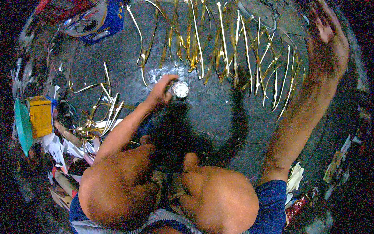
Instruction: The person sits on the floor and repeatedly wraps thin gold ribbons around a small white cylindrical object. They pick up ribbons from a pile, wrap them around the cylinder, and place the wrapped ribbons on the floor.
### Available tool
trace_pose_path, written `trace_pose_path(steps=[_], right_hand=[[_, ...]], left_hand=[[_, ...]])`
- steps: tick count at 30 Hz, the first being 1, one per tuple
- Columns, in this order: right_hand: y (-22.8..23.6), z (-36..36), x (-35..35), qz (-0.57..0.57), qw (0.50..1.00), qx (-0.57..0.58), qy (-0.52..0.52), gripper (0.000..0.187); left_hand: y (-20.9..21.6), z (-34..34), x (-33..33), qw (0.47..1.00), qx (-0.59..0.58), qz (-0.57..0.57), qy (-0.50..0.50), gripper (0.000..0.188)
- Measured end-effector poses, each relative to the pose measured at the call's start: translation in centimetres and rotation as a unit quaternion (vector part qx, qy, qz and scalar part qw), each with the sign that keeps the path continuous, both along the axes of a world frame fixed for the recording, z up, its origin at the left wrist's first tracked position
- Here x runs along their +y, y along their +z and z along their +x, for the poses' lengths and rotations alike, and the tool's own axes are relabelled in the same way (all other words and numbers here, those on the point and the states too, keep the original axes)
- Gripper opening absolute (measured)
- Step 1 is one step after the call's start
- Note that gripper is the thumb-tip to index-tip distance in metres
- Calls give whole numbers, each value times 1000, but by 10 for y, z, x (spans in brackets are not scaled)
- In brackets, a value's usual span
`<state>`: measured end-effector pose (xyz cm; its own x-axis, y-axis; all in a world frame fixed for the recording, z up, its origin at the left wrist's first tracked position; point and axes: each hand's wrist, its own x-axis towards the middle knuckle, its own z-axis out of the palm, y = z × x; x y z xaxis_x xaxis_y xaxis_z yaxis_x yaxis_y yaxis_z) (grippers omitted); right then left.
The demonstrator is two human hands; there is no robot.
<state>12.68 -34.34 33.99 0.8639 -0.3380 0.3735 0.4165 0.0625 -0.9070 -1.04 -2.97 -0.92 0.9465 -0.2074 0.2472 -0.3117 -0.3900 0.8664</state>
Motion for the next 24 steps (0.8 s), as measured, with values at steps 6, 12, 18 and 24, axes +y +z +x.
trace_pose_path(steps=[6,12,18,24], right_hand=[[-9,75,-54,89,993,-74,-22,23],[-170,52,-92,236,971,-4,-31,6],[-353,-33,-94,483,820,223,-210,10],[-392,-102,-55,308,867,384,-80,7]], left_hand=[[-8,39,3,986,94,93,101,37],[-35,45,4,954,173,227,87,43],[15,19,3,848,363,-298,245,44],[144,-70,190,865,57,180,465,18]])
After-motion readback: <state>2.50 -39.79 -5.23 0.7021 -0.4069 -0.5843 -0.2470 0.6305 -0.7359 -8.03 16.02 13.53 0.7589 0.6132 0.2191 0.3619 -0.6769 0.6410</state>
